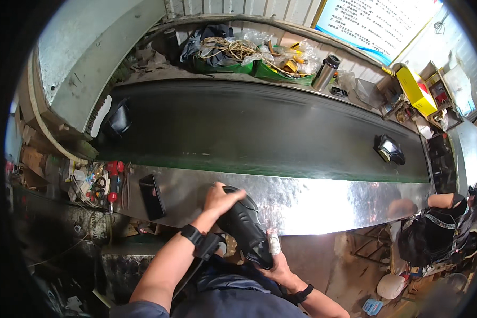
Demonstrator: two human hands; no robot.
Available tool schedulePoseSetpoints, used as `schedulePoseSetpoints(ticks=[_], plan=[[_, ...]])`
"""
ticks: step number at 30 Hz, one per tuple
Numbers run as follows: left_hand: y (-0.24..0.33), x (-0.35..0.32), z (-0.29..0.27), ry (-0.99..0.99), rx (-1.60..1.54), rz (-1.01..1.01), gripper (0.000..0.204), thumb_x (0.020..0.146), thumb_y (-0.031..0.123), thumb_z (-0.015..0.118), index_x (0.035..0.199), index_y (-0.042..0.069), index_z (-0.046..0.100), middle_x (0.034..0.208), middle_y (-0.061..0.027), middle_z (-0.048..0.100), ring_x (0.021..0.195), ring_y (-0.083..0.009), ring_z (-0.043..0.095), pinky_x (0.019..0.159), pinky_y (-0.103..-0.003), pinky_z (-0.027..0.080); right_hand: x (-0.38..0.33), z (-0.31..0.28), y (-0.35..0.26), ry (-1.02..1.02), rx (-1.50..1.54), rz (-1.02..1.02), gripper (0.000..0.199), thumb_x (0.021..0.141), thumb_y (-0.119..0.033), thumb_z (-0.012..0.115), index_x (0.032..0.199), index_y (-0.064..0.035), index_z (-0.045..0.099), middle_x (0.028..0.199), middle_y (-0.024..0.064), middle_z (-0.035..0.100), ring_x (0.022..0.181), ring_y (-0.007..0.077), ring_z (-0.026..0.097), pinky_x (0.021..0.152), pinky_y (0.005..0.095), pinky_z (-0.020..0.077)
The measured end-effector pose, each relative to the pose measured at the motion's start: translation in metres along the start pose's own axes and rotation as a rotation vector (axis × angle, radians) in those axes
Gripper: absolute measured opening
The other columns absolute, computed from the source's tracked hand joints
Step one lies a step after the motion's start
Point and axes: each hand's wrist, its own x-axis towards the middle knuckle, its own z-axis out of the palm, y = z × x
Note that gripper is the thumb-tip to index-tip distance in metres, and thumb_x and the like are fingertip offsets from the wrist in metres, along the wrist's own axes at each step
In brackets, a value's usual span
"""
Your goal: Operating a shoe lasting machine to shape shoe uppers.
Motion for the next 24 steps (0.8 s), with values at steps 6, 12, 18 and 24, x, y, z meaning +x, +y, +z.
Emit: schedulePoseSetpoints(ticks=[6,12,18,24], plan=[[-0.018,0.001,0.02,0.268,0.039,0.098,0.067,0.07,0.045,0.076,0.115,-0.004,0.063,0.111,-0.0277,0.067,0.108,-0.0429,0.065,0.095,-0.048,0.052,-0.003,0.006,0.051,-0.062,-0.033,-0.147,0.102,0.075,-0.007,0.082,0.157,0.0029,0.021,0.157,0.0266,0.033,0.148,0.0414,0.032,0.123,0.0471,0.0225],[-0.024,0.019,0.017,0.35,-0.085,0.038,0.048,0.07,0.041,0.072,0.093,-0.001,0.071,0.098,-0.0268,0.071,0.099,-0.0428,0.068,0.088,-0.048,0.053,0.002,0.02,0.058,0.019,-0.012,-0.149,0.101,0.073,-0.012,0.085,0.154,0.0054,0.027,0.154,0.0255,0.038,0.145,0.0416,0.037,0.122,0.0464,0.0246],[-0.03,-0.028,-0.013,0.267,-0.317,0.045,0.051,0.07,0.042,0.072,0.093,-0.003,0.07,0.087,-0.0245,0.072,0.086,-0.0384,0.071,0.079,-0.043,0.054,-0.007,-0.013,-0.006,-0.212,0.487,0.018,0.103,0.08,-0.022,0.085,0.156,0.0056,0.019,0.152,0.0232,0.037,0.145,0.0339,0.035,0.12,0.0421,0.0255],[-0.058,-0.117,-0.061,0.384,-0.508,0.263,0.042,0.08,0.036,0.076,0.097,-0.002,0.067,0.082,-0.0136,0.07,0.079,-0.0172,0.065,0.073,-0.036,0.052,0.068,0.002,-0.056,-0.324,0.58,0.857,0.097,0.092,-0.041,0.076,0.156,0.0064,0.021,0.157,0.0261,0.033,0.144,0.0313,0.035,0.119,0.0384,0.0264]])
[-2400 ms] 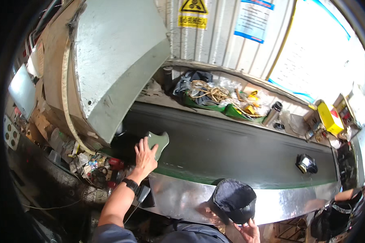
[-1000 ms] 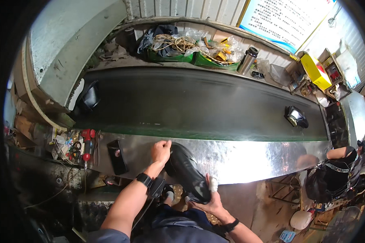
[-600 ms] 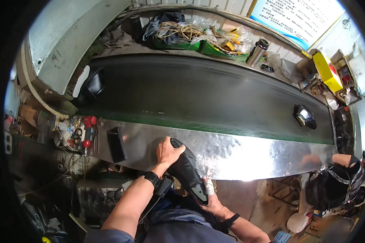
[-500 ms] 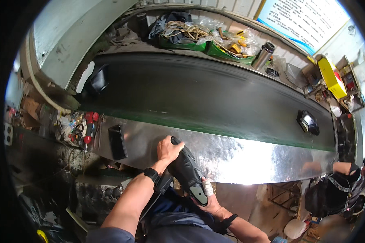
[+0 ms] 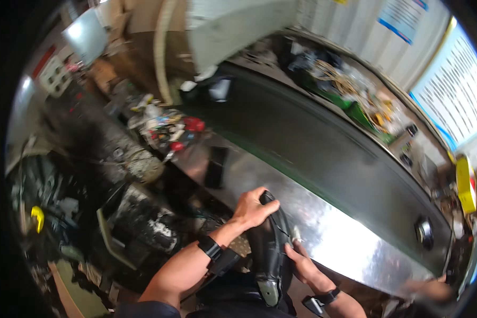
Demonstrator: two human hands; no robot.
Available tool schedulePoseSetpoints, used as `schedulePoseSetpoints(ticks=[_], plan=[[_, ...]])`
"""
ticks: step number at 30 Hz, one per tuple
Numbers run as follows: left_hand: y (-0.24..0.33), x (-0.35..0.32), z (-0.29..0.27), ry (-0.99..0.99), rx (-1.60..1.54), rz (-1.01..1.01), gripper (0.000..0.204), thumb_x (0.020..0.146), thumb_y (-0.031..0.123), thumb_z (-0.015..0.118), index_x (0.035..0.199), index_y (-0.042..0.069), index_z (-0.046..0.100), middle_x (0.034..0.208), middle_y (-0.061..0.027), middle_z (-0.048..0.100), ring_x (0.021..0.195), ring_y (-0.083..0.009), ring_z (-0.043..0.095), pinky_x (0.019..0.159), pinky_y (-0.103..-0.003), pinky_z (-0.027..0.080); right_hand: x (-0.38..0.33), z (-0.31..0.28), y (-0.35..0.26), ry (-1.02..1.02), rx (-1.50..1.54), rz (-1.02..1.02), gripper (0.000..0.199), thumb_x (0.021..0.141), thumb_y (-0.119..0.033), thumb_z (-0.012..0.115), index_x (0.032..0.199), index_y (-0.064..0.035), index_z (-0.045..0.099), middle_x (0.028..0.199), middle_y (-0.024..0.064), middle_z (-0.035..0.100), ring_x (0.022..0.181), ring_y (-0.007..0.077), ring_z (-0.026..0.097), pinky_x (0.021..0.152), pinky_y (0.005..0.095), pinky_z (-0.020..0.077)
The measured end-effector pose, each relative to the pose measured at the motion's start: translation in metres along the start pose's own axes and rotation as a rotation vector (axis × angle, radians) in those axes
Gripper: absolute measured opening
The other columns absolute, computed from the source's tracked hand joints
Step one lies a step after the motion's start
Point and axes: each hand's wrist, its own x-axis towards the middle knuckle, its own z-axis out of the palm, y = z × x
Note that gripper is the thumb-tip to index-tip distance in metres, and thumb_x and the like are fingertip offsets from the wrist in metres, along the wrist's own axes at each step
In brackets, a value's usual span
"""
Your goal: Operating a shoe lasting machine to shape shoe uppers.
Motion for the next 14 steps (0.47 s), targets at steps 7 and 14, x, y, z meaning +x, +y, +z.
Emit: schedulePoseSetpoints(ticks=[7,14], plan=[[-0.006,-0.095,-0.137,0.646,-0.124,-0.09,0.043,0.087,0.041,0.072,0.098,0.0,0.066,0.089,-0.0172,0.069,0.086,-0.0232,0.065,0.078,-0.039,0.049,-0.004,0.123,0.029,-0.129,-0.269,-0.6,0.031,0.098,-0.008,0.068,0.125,0.0035,0.058,0.108,0.0048,0.065,0.096,0.0108,0.06,0.086,0.0247,0.0477],[-0.056,-0.234,-0.322,1.224,-0.339,0.011,0.055,0.092,0.048,0.068,0.124,0.004,0.058,0.108,-0.0125,0.071,0.097,-0.0245,0.065,0.091,-0.04,0.048,-0.054,0.32,0.063,-0.588,-0.164,-0.515,0.023,0.098,-0.013,0.07,0.117,-0.0021,0.062,0.098,0.0025,0.071,0.082,0.0085,0.064,0.073,0.0239,0.052]])
